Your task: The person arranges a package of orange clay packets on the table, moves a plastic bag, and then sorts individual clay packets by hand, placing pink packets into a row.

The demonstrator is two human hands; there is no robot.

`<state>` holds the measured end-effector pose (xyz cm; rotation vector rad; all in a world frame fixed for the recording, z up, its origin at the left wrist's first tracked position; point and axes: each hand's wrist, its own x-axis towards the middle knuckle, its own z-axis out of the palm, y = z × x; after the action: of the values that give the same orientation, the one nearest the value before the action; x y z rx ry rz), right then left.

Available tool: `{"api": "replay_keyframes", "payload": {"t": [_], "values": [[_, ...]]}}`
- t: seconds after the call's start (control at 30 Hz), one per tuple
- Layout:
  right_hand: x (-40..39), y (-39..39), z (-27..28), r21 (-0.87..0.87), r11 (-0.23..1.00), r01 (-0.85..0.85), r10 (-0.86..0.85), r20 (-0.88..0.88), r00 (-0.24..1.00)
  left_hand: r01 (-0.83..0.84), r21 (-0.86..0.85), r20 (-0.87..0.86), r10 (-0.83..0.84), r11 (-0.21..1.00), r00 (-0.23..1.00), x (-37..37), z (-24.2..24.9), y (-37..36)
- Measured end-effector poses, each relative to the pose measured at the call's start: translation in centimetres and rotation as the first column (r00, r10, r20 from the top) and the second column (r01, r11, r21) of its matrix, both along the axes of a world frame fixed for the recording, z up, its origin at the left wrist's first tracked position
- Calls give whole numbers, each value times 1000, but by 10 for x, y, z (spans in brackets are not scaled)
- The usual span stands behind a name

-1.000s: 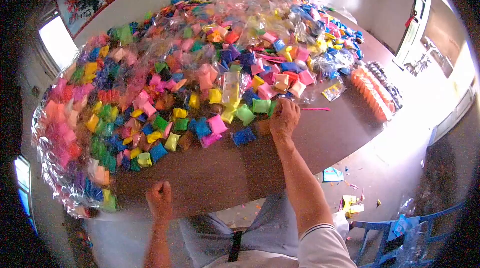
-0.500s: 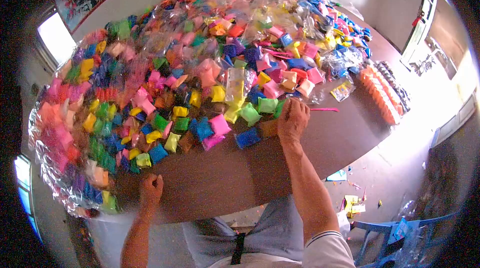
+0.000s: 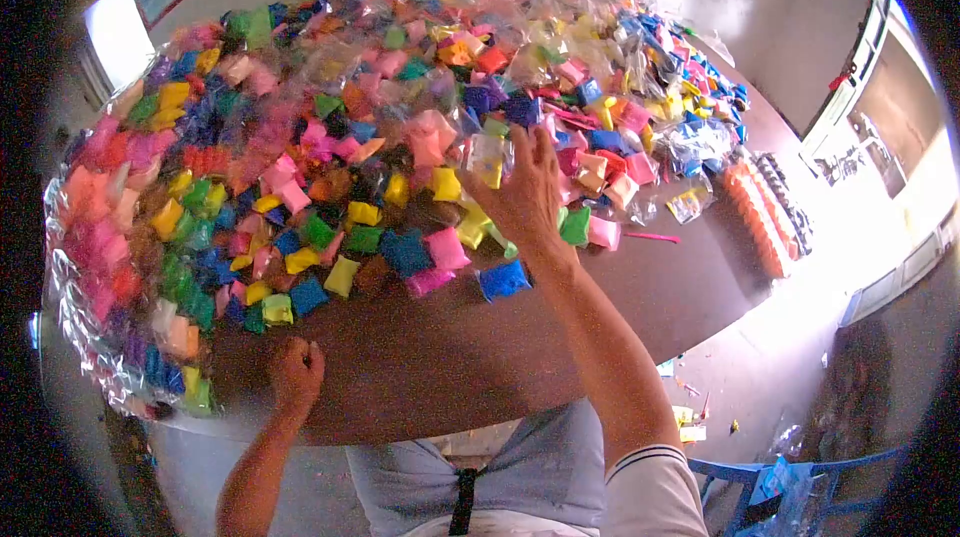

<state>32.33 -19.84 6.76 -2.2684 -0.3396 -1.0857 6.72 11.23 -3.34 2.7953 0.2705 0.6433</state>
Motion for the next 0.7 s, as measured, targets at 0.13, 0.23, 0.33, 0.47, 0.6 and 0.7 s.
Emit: {"api": "replay_keyframes", "payload": {"t": [0.13, 0.23, 0.33, 0.47, 0.6, 0.7], "values": [[45, 0, -13, 169, 971, -170, 231, -472, 851, -5, 10, -23, 5, 1000, 1000, 1, 3, 1], [48, -2, -14, 281, 956, -87, 186, -347, 919, -14, -8, -11, 13, 1000, 1000, -1, 4, -1], [35, -15, -6, 313, 950, -15, 37, -64, 997, -15, -8, -13, 15, 1000, 1000, -1, 5, -2], [5, -12, 47, 372, 922, -109, 81, 89, 993, -11, 22, -43, 12, 1000, 999, -1, 5, 0], [13, 35, 91, 279, 898, -339, 314, 132, 940, 51, 93, -57, -46, 994, 997, -1, 1, 6], [40, 97, 119, 138, 860, -492, 432, 317, 844, 61, 141, 93, -74, 988, 993, 1, -8, 8]]}}
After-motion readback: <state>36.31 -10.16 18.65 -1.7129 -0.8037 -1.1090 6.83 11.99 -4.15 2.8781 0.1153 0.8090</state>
